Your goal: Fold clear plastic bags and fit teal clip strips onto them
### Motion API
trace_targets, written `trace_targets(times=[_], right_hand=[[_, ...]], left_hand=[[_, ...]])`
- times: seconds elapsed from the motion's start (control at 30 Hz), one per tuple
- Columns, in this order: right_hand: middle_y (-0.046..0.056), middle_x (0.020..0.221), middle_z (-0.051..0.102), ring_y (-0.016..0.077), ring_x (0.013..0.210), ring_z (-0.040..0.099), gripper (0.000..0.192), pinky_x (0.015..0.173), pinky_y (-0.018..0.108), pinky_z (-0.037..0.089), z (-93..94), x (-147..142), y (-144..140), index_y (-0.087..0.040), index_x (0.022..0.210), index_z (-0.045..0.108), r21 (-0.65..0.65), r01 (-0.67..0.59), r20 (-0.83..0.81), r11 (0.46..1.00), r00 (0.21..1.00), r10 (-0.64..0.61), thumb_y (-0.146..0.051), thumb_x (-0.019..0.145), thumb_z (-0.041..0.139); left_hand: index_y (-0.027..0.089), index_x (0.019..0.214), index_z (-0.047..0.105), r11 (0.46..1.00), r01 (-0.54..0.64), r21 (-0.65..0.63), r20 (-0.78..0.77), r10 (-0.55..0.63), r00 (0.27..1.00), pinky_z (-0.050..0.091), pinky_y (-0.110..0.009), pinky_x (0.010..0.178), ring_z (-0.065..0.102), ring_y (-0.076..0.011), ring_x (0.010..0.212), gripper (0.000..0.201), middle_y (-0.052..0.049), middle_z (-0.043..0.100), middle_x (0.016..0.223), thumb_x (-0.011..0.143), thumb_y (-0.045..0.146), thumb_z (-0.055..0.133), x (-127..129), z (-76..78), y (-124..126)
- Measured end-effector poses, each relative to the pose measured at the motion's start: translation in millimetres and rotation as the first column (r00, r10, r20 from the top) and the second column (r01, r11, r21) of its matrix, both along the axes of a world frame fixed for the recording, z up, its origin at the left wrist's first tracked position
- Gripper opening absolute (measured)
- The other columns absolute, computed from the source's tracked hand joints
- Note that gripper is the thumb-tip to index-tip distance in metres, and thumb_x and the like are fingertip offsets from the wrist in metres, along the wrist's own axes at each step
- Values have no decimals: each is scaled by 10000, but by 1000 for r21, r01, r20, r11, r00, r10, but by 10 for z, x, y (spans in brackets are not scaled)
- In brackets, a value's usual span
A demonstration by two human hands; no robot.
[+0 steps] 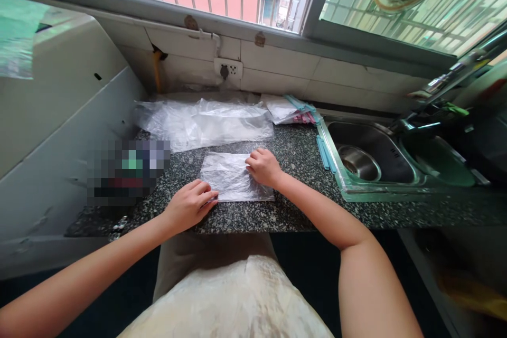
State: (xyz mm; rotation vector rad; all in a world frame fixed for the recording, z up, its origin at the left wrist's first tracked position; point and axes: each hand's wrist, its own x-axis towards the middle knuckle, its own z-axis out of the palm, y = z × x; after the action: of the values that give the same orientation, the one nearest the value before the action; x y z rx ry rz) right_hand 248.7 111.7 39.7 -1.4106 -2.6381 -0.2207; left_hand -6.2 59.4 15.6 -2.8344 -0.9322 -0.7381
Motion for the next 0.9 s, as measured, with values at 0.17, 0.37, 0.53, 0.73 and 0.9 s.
trace_targets(times=[0.17,0.37,0.53,0.73,0.9], right_hand=[[84,834,643,200,800,491,175,743,316,363,-57,80,8,-170,826,676,-13,15,-53,1000,998,-16,-266,854,533],[84,830,659,201,836,535,184,774,303,393,145,116,214,-166,855,697,-82,133,-92,988,986,-141,-211,850,518],[75,922,688,186,901,572,192,797,269,399,260,-120,436,-164,923,704,-229,183,12,956,983,-185,-222,836,543],[71,945,710,213,938,598,182,753,278,415,337,-383,635,-192,918,716,-299,175,120,938,982,-145,-224,797,583],[77,971,687,239,1008,595,159,814,324,456,369,-498,626,-180,922,693,-356,209,236,911,963,-129,-258,825,594]], left_hand=[[162,832,638,1000,9,-24,0,-9,1000,422,-303,664,479,-178,713,174,-53,563,736,878,220,481,-7,16,-22],[169,796,606,997,78,4,-11,-78,997,365,-303,626,456,-180,694,137,-44,558,730,871,201,496,234,37,-184],[135,799,585,984,142,112,-126,-127,984,327,-323,606,455,-188,689,155,-64,548,720,886,144,457,475,36,-234],[118,742,587,990,119,79,-286,-91,954,331,-339,573,501,-218,716,175,-99,567,704,864,85,467,637,100,-168],[123,692,613,995,77,71,-337,-48,940,374,-340,564,546,-206,719,238,-93,587,697,869,96,458,701,164,-193]])
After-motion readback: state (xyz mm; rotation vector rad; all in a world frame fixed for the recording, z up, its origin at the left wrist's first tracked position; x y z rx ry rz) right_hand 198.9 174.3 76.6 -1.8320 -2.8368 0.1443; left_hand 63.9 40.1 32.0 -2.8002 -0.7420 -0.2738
